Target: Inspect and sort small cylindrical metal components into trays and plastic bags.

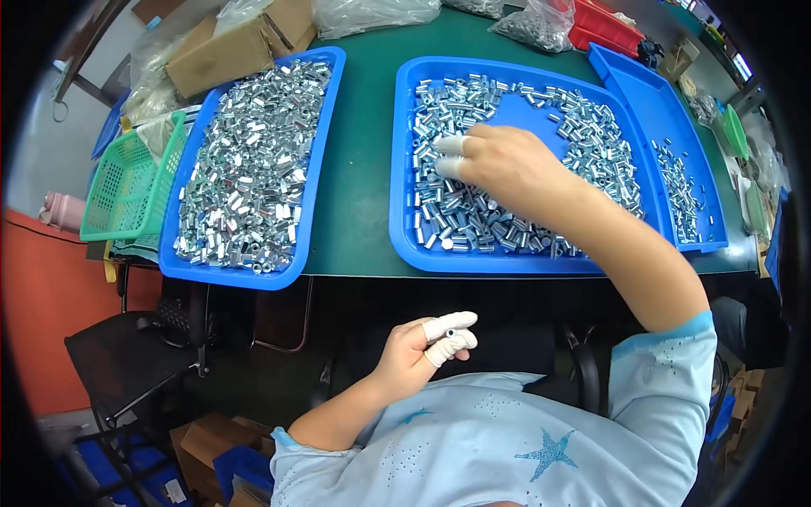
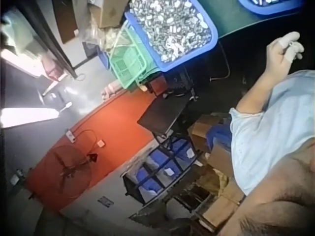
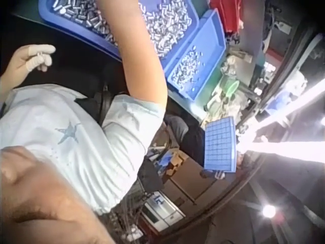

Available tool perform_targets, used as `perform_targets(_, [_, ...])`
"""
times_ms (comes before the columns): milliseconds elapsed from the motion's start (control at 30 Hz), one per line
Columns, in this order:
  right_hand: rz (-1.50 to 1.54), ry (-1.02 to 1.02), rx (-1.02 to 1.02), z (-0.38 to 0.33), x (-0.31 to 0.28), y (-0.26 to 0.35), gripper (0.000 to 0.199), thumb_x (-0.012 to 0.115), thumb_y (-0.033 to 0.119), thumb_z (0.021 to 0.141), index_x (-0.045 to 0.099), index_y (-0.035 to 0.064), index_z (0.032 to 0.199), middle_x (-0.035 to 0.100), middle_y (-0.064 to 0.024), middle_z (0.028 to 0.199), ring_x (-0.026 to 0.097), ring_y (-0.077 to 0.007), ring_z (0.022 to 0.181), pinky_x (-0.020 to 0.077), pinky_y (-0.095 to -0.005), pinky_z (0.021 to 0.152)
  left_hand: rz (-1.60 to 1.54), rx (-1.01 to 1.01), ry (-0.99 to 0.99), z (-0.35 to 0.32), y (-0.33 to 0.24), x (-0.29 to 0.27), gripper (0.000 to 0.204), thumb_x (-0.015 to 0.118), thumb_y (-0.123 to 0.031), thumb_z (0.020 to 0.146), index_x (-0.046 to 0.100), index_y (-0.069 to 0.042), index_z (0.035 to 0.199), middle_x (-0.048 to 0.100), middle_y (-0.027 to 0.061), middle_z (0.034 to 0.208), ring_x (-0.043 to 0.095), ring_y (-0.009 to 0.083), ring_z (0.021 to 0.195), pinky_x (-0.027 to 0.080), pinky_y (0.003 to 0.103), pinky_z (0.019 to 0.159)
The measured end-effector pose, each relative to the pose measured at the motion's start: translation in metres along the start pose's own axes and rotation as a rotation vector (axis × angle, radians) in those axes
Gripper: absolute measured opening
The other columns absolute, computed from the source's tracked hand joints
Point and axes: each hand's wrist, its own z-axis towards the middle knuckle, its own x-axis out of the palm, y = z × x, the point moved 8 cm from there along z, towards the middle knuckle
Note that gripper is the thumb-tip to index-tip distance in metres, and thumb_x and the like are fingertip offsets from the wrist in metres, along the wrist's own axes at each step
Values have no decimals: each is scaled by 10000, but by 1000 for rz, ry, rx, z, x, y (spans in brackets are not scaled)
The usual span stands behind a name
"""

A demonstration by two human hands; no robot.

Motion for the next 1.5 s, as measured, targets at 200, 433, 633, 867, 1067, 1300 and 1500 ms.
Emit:
perform_targets(200, [-87,146,-43,13,26,-21,348,543,-37,729,608,101,1042,608,-56,981,578,-242,898,495,-332,751,-34,-11,-38,-1,3,0,298,539,-50,887,535,22,1176,637,111,907,624,144,758,515,244,678])
perform_targets(433, [-89,7,44,-3,24,-42,359,554,-24,728,602,107,1058,593,-76,899,577,-251,877,494,-341,751,-89,-43,-56,8,16,-2,302,546,-55,885,536,12,1179,637,100,907,616,134,751,507,233,680])
perform_targets(633, [-104,160,10,2,27,-50,352,564,-21,720,604,95,1050,586,-81,894,570,-248,877,494,-338,752,-150,-98,-82,0,30,1,297,544,-68,890,542,2,1178,638,92,907,613,126,752,501,225,671])
perform_targets(867, [-187,-91,68,-27,-31,-43,427,586,-34,709,576,90,1118,583,-76,876,558,-239,862,477,-319,688,-109,-71,-89,1,27,-4,299,550,-88,890,544,-2,1176,638,101,910,616,127,750,500,227,664])
perform_targets(1067, [887,223,341,-90,-50,47,398,552,-75,770,543,7,1159,588,-85,694,573,-223,613,467,-302,586,-150,81,-173,5,2,-16,296,563,-114,886,551,0,1158,640,130,921,626,156,733,508,248,645])
perform_targets(1300, [1333,402,302,-138,-4,80,282,565,-71,781,610,-16,1055,637,-103,792,624,-225,695,490,-292,619,-403,32,-127,14,1,5,280,575,-131,878,566,2,1124,643,144,888,628,173,702,517,267,605])
perform_targets(1500, [1647,387,312,-155,4,85,293,573,-63,780,620,0,1063,642,-120,900,628,-254,803,495,-310,691,-578,-130,-97,18,15,22,210,587,-137,870,601,6,1023,642,132,849,618,165,667,515,271,581])
